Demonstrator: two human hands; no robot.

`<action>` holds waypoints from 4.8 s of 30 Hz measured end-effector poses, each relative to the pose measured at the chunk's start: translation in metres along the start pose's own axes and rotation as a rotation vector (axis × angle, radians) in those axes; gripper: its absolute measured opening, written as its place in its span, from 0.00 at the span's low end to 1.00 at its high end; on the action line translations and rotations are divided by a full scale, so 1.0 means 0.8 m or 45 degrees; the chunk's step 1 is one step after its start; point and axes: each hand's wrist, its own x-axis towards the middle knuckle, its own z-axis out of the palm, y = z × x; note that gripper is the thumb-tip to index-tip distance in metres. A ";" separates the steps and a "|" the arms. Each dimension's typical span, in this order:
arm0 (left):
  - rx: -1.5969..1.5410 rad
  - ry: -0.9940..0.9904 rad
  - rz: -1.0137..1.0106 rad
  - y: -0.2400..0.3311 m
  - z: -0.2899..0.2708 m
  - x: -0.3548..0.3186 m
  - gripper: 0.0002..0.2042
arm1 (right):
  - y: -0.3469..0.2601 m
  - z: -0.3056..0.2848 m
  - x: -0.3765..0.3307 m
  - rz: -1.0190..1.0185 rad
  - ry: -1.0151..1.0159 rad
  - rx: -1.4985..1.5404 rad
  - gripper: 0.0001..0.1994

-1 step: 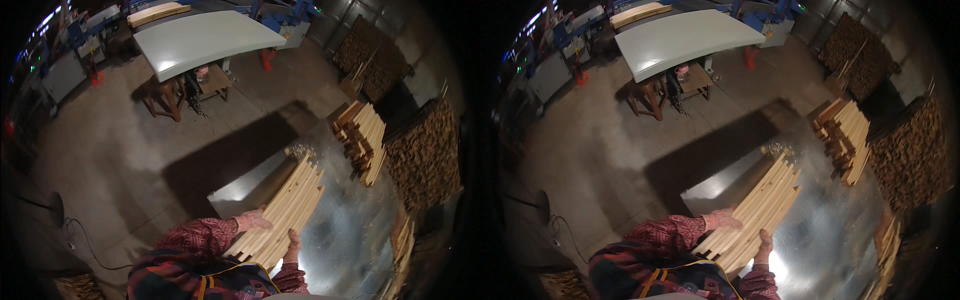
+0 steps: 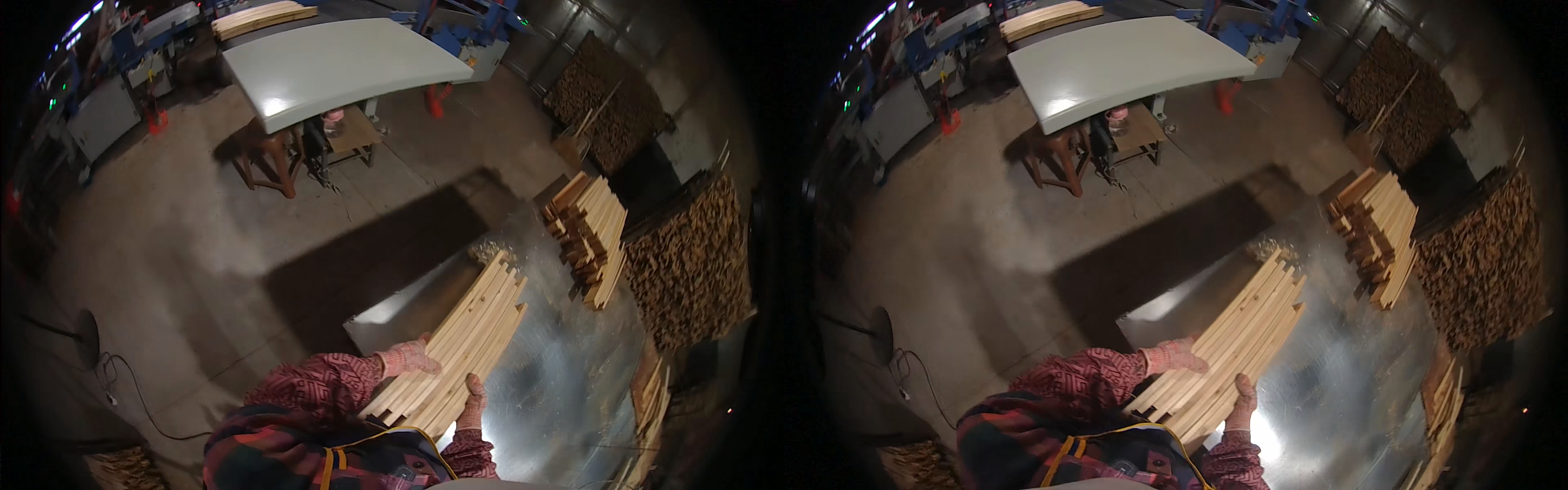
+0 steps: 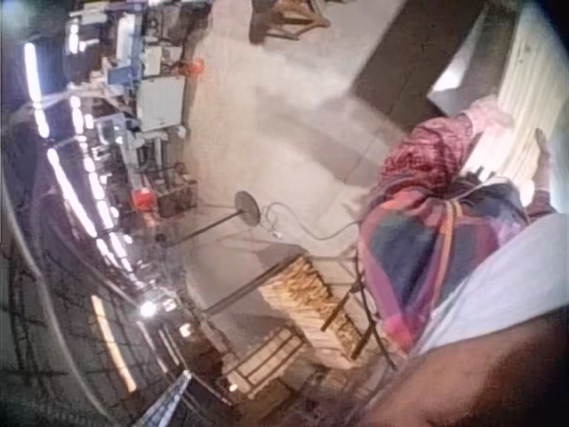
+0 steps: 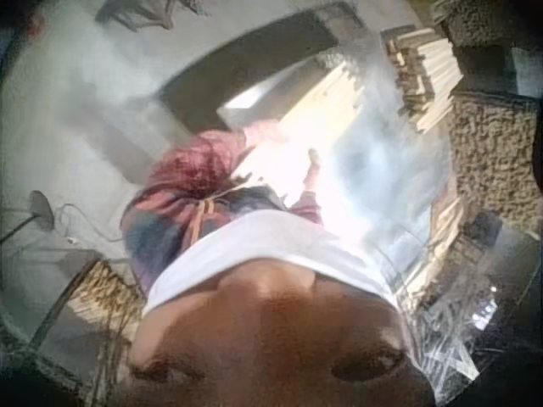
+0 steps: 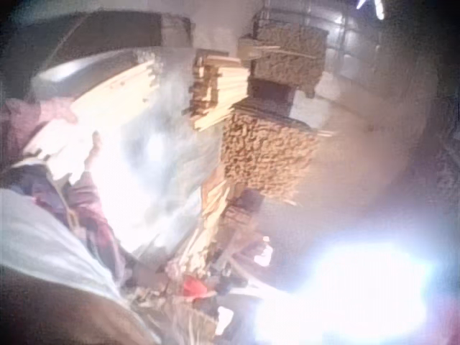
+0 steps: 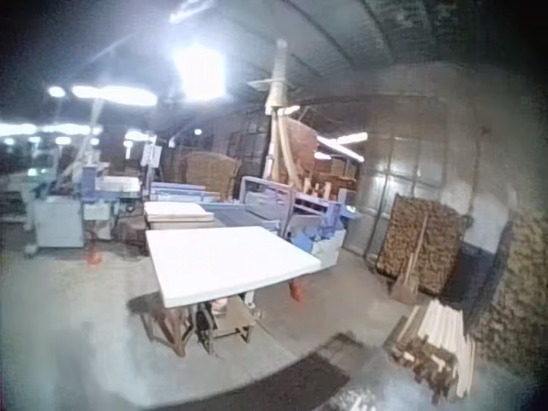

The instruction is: The person picks up bundles of thin wooden planks from a metal table and places them onto a conveyor belt. They repeat this process, gathering planks from the table and stacking them on the moving belt.

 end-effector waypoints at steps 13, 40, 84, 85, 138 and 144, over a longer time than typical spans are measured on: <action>-0.285 0.585 0.426 0.036 -0.455 -0.210 0.55 | -0.015 0.554 0.066 -0.215 -0.873 -0.016 0.37; 0.009 0.120 0.172 -0.002 -1.161 -0.332 0.41 | 0.071 1.246 0.312 0.165 -0.799 0.073 0.32; 0.041 1.219 0.293 -0.275 -1.551 -0.497 0.39 | 0.368 1.440 0.059 -0.295 -0.210 -0.463 0.28; 0.507 1.160 0.143 -0.319 -1.519 -0.500 0.36 | 0.408 1.407 0.012 -0.550 -0.239 -1.340 0.24; 0.706 -2.065 1.743 0.022 -0.338 -0.543 0.22 | 0.737 0.810 -0.543 0.733 1.571 0.199 0.38; 0.819 -1.942 1.756 0.025 -0.370 -0.566 0.21 | 0.713 0.792 -0.566 0.525 1.635 -0.143 0.36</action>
